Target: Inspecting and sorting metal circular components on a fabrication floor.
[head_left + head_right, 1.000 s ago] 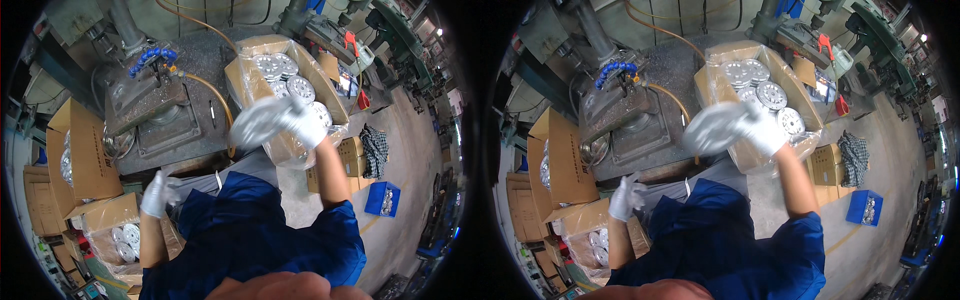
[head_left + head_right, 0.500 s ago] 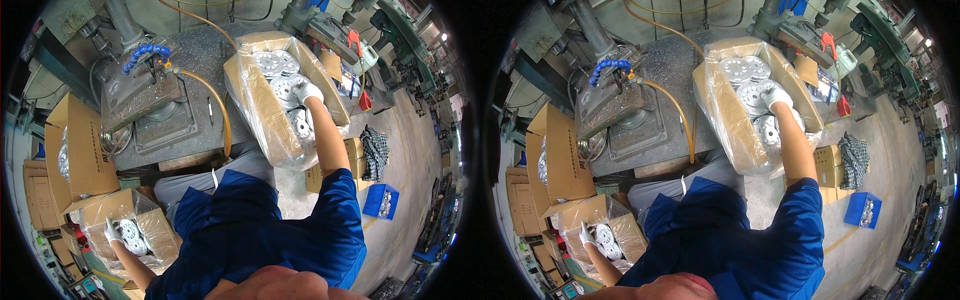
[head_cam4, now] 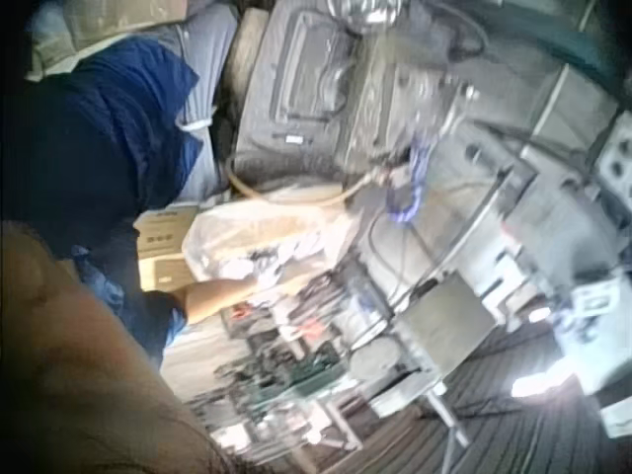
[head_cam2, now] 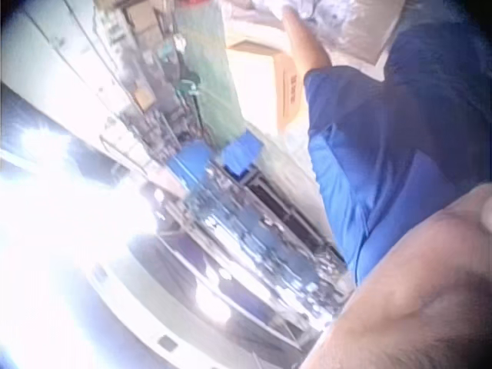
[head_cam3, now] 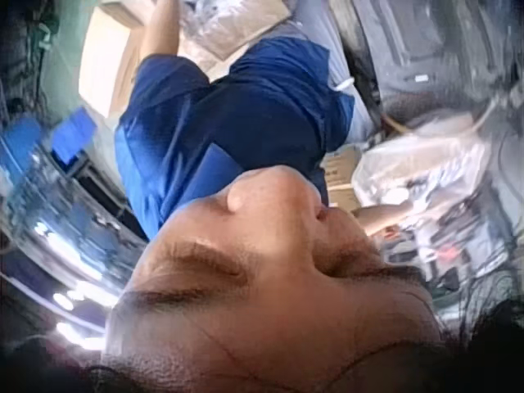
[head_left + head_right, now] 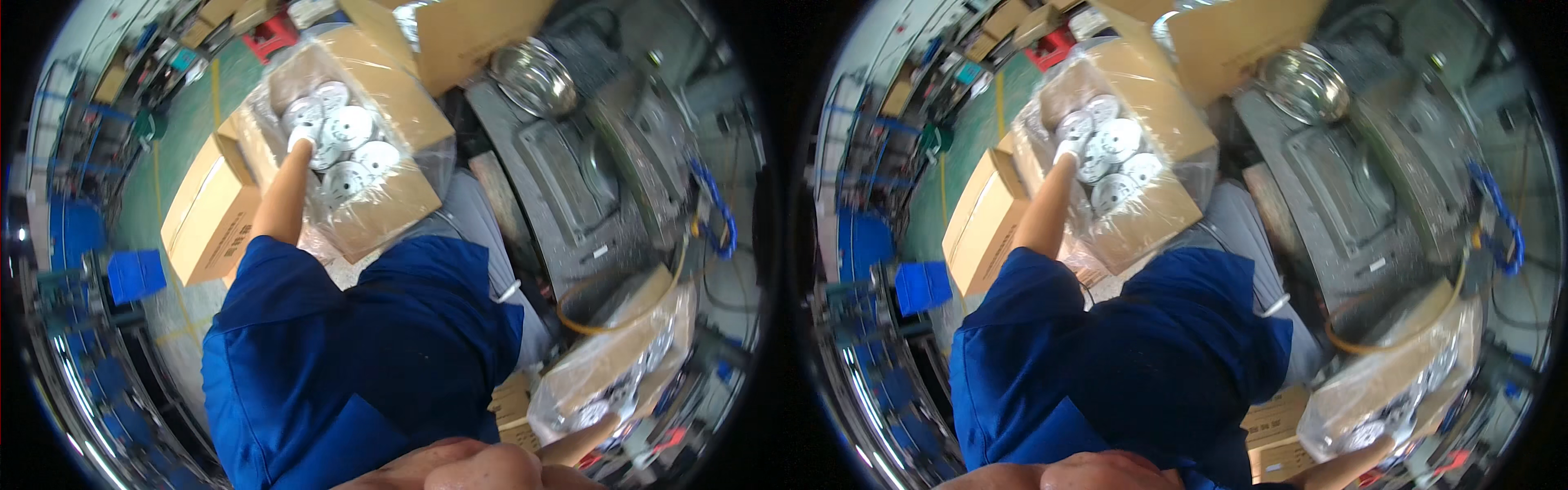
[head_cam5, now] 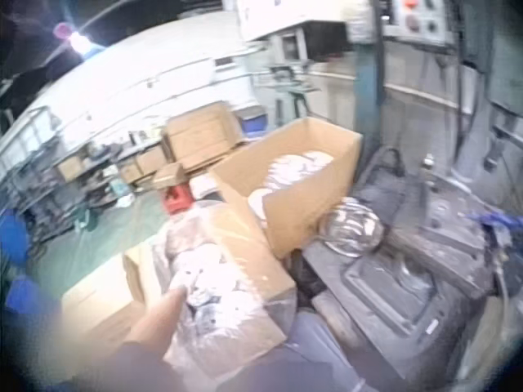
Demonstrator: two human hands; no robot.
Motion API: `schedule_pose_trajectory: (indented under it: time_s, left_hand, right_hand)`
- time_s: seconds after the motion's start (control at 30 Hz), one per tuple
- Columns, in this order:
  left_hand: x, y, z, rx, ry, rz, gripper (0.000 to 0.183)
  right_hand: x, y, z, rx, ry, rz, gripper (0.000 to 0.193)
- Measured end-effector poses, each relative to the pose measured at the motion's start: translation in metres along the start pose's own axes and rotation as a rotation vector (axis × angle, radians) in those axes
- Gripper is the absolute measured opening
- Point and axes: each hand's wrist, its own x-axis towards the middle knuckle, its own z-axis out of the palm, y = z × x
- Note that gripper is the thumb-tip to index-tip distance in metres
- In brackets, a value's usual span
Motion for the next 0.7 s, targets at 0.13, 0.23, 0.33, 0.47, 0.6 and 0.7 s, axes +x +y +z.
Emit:
schedule_pose_trajectory:
  time_s: [0.13,0.23,0.33,0.47,0.6,0.7]
  left_hand:
    - [-0.123,0.103,-0.113,-0.056,-0.214,-0.097,0.051]
    - [-0.106,0.107,-0.077,-0.471,-0.206,-0.354,0.050]
    - [-0.044,0.095,0.010,-0.805,0.009,-0.436,0.056]
    - [-0.077,0.143,-0.033,-1.142,0.087,-0.724,0.068]
    - [-0.068,0.133,-0.031,-0.928,-0.018,-0.856,0.092]
    - [-0.084,0.177,-0.087,-0.678,-0.109,-0.917,0.099]
  right_hand:
    - [-0.128,-0.137,0.046,-0.122,0.304,-0.156,0.053]
    - [-0.186,-0.157,0.049,-0.302,0.230,-0.278,0.052]
    - [-0.218,-0.180,0.080,-0.330,-0.052,-0.464,0.050]
    - [-0.287,-0.208,0.122,-0.366,-0.252,-0.631,0.045]
    - [-0.275,-0.213,0.130,-0.389,-0.306,-0.658,0.048]
    - [-0.280,-0.207,0.123,-0.418,-0.295,-0.673,0.049]
